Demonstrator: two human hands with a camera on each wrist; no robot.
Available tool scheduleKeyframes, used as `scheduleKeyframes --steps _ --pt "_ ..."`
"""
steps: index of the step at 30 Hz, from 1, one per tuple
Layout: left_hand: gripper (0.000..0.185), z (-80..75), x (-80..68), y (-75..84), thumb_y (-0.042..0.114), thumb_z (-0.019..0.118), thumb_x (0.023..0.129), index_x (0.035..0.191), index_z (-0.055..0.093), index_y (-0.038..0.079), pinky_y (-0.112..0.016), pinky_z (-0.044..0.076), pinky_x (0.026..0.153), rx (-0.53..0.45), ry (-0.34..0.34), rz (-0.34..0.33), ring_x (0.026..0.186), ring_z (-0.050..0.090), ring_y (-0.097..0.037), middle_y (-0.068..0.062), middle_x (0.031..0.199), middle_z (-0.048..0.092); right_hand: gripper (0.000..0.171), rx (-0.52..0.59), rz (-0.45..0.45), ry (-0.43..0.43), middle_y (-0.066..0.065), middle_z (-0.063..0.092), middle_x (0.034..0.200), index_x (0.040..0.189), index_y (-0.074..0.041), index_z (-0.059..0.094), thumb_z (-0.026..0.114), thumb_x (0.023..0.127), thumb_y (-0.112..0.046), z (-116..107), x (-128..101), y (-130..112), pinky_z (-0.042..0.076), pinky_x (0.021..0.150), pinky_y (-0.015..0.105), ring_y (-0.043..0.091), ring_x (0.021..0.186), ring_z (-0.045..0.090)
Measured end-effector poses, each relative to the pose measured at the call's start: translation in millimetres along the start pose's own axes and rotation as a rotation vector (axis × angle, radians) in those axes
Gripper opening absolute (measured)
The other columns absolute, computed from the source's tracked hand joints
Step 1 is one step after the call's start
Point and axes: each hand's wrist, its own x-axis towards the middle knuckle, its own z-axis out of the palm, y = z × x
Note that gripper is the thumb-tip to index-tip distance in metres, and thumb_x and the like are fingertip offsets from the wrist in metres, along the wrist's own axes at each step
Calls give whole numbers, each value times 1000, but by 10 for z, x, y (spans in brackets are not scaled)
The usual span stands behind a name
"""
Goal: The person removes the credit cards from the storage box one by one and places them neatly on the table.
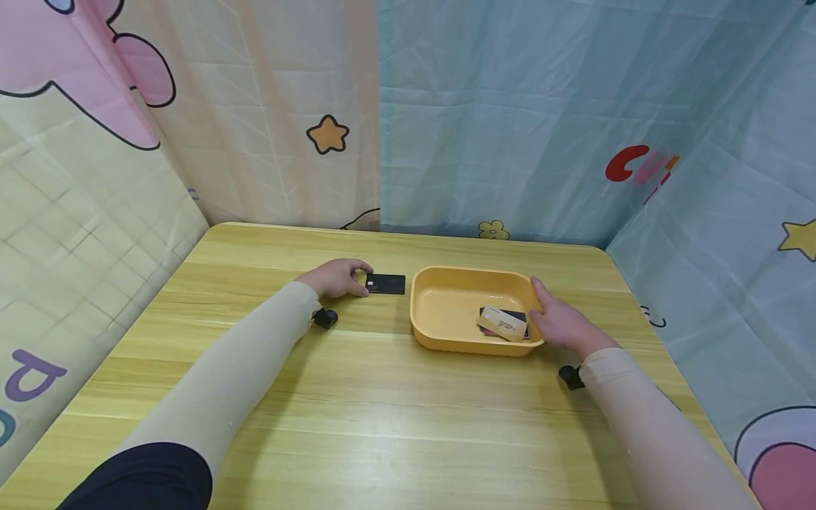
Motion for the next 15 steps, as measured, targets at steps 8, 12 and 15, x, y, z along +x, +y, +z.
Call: scheduleKeyframes --steps 8,12,15 --pt "59 -8 29 -5 34 77 97 152 56 23 -44 44 107 5 -20 13 113 55 -25 -10 136 62 74 2 17 -3 42 21 163 166 0 -9 37 113 -25 -10 -21 -9 29 118 72 62 146 33" --pt "63 -41 41 -28 35 77 97 154 53 23 -45 45 108 2 -39 14 117 57 -25 -10 139 61 75 -7 26 -5 42 22 163 166 -2 -10 37 114 -26 -10 2 -1 30 118 72 62 145 34" --pt "68 -75 50 -38 37 78 96 157 50 24 -46 45 108 -2 -54 18 119 59 -25 -9 138 63 75 -11 21 -2 42 22 163 166 -1 -10 37 114 -26 -3 21 16 30 118 71 61 145 35"
